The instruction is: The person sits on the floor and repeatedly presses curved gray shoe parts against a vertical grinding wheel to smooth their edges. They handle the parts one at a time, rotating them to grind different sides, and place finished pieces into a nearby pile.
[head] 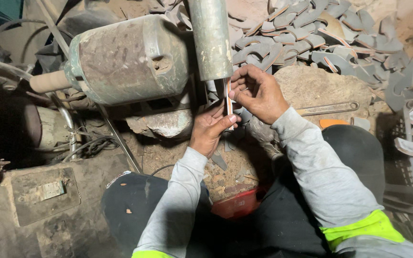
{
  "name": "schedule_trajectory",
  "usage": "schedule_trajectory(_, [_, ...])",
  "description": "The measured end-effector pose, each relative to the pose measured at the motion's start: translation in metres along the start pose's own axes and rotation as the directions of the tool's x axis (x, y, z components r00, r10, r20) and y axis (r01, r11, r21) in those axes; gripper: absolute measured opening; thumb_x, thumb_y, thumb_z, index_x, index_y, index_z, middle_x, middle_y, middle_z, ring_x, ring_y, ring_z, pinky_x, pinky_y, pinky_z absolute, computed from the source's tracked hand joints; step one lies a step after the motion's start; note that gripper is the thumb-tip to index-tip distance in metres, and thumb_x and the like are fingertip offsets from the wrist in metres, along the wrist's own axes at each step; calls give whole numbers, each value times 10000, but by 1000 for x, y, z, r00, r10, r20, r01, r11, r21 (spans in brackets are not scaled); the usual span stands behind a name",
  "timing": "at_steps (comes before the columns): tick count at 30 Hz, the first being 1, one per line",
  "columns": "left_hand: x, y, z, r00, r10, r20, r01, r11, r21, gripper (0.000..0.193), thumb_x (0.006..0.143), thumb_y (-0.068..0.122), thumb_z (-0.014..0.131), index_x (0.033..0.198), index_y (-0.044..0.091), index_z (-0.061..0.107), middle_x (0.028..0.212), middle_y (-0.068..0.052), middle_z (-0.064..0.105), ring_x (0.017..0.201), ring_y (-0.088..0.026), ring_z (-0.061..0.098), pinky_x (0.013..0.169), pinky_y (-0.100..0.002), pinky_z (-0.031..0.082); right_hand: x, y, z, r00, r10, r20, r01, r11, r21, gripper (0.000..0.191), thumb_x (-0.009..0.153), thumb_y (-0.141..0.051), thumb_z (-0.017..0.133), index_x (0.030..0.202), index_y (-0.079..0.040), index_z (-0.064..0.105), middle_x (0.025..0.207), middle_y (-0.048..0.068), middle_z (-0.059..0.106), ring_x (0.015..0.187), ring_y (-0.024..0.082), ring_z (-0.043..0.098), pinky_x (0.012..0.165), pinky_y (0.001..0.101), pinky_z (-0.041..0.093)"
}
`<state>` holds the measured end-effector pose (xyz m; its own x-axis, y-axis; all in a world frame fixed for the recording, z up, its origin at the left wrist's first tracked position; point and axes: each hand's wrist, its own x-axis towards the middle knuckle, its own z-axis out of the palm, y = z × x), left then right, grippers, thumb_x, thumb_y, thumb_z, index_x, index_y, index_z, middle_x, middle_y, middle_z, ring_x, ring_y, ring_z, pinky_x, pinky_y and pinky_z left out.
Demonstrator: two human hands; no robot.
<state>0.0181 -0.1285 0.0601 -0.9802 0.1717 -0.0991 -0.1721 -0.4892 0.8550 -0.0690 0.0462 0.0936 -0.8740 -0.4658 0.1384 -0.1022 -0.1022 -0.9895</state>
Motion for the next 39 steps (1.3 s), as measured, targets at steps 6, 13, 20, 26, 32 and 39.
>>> schedule_trajectory(6, [-35,-1,12,987,-137,-87,152,970,190,662,855,36,786,1456,-12,512,1242,-201,655,995,-218,676,816,-341,590,-17,12,-13,942,211,259,-168,970,-179,362,860,36,729,1193,-12,595,1047,49,713,984,121,690,898,287,577])
schedule_trajectory(13, [-101,64,15,980,64,-190,167,262,950,703,737,124,864,1370,96,559,1290,-154,665,1162,-328,656,945,-436,541,-20,29,-39,791,437,427,-83,769,-633,367,830,-82,714,1191,-139,747,1162,58,773,1113,201,697,996,349,525])
schedule_trajectory(20, [-248,116,-33,625,702,-340,258,225,940,650,810,7,741,1352,-102,400,1257,-288,548,1202,-360,582,1022,-456,488,-12,90,-20,792,610,14,-281,386,-879,350,823,-273,776,1130,-110,730,1144,159,730,1113,348,672,973,422,530])
schedule_trajectory(26, [-337,26,-144,436,447,-781,790,226,570,597,858,30,717,1355,-106,415,1199,-262,566,1147,-313,597,999,-422,503,5,115,11,894,443,-71,-286,440,-851,290,906,-196,661,1160,-71,724,1187,239,724,1138,389,677,1008,436,534])
schedule_trajectory(32, [-341,8,-165,277,109,-955,942,163,292,551,892,50,718,1364,-91,470,1145,-223,609,1084,-264,618,969,-378,515,23,117,29,931,366,15,-97,287,-953,652,748,-87,712,1380,-73,554,1447,183,505,1350,381,469,1082,446,450])
schedule_trajectory(39, [-313,42,-159,270,56,-961,956,103,275,501,933,74,720,1374,-73,533,1082,-177,659,1010,-207,644,935,-327,530,18,132,23,943,330,24,12,39,-999,351,1000,-183,483,1326,-159,613,1453,127,513,1370,387,406,1107,562,369])
